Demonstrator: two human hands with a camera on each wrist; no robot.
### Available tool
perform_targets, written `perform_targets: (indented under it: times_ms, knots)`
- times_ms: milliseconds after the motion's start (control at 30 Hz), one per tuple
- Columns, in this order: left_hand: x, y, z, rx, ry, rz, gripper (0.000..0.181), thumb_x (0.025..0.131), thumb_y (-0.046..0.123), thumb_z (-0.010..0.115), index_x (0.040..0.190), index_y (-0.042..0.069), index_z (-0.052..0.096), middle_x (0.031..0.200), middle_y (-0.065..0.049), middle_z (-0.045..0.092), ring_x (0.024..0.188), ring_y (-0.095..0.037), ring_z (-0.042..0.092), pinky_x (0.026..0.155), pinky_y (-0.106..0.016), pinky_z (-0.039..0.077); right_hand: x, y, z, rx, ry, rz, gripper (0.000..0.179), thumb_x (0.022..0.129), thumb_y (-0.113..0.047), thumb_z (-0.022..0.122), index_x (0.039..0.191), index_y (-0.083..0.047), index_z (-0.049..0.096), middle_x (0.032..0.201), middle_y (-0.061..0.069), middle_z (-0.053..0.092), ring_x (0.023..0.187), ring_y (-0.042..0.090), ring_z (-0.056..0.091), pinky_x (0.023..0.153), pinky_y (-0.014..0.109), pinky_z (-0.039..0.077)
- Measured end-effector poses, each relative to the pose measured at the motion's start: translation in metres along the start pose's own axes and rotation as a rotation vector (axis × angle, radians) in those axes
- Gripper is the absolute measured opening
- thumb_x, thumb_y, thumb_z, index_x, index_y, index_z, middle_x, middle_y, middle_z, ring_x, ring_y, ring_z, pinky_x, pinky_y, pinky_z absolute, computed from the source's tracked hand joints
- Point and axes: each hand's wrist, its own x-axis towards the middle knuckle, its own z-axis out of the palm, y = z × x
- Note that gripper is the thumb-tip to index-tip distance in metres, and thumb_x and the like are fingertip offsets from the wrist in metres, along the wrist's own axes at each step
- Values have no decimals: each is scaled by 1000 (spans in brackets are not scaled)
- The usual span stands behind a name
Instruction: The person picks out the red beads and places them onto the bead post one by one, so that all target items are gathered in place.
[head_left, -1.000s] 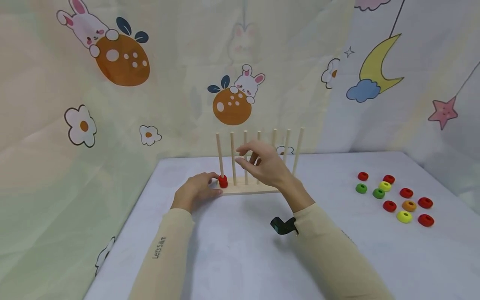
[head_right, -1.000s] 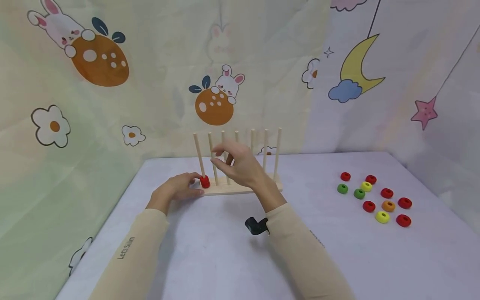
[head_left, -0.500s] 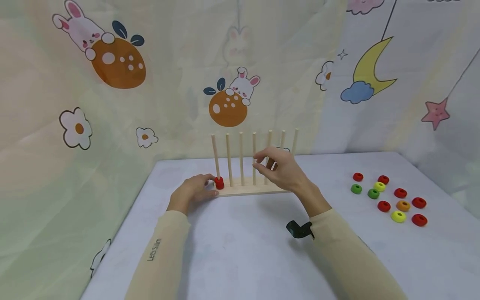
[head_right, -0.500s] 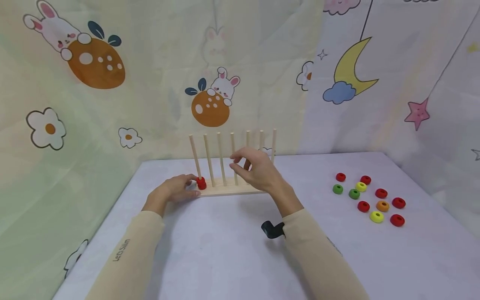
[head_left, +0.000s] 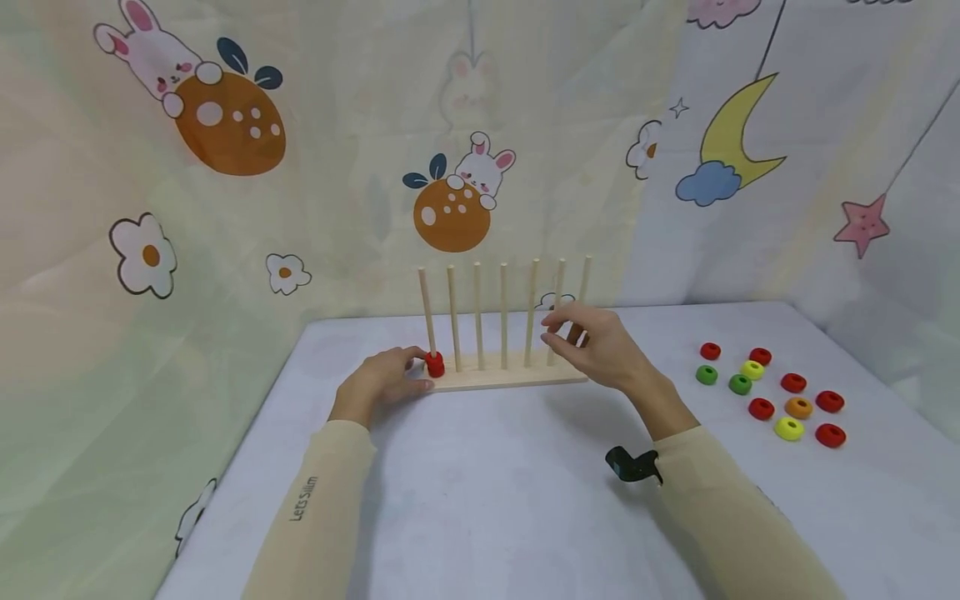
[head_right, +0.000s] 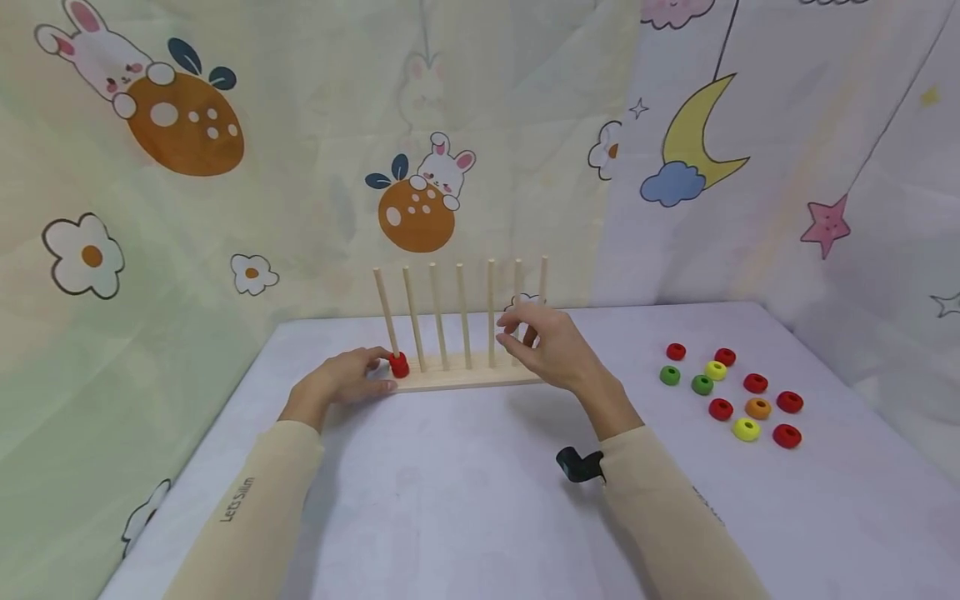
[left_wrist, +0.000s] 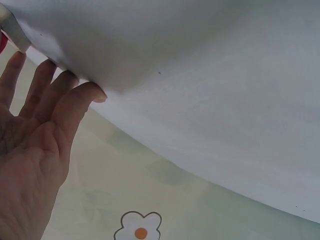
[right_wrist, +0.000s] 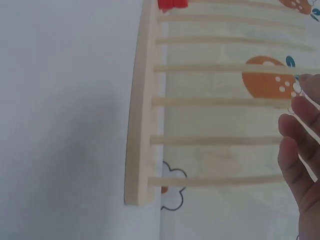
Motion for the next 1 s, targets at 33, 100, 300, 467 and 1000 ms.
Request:
perform_targets:
  times_ms: [33, 100, 300, 467, 1000]
  knots:
    - [0, 1, 1, -5, 1, 0, 58, 95, 38, 71, 148, 22, 52, 144, -19, 57, 134, -39, 52, 110, -61, 42, -2, 2, -3, -12, -2, 2, 20, 88, -2, 78, 105, -10, 72, 98, 1, 74, 65, 10, 63, 54, 29, 54]
    - [2, 2, 2, -15, 0, 1, 58, 95, 37, 71, 148, 23, 53, 144, -19, 57, 134, -39, 52, 110, -62, 42, -7, 7, -8, -33, -10, 6, 19, 89, -2, 78, 105, -10, 72, 98, 0, 74, 67, 11, 63, 55, 30, 55]
    - [4, 1, 2, -17, -6, 12, 57, 95, 39, 70, 148, 24, 52, 144, -17, 57, 134, -39, 52, 109, -63, 42, -22, 16, -20, -88, 6, 37, 20, 88, 0, 78, 105, -8, 72, 97, 1, 73, 67, 11, 64, 56, 28, 55]
    - [3, -1, -2, -5, -7, 4, 56, 95, 40, 70, 146, 26, 53, 144, -16, 58, 134, -38, 51, 108, -62, 42, -31, 21, -28, -124, -23, 74, 19, 90, -2, 76, 108, -9, 71, 104, 4, 73, 70, 12, 64, 58, 28, 55]
    - [3, -2, -2, -6, -27, -13, 60, 94, 42, 72, 148, 25, 52, 144, -17, 57, 134, -39, 51, 107, -64, 42, -67, 38, -61, -234, -64, 288, 24, 92, -8, 76, 115, -12, 70, 109, 7, 73, 77, 15, 63, 61, 22, 54]
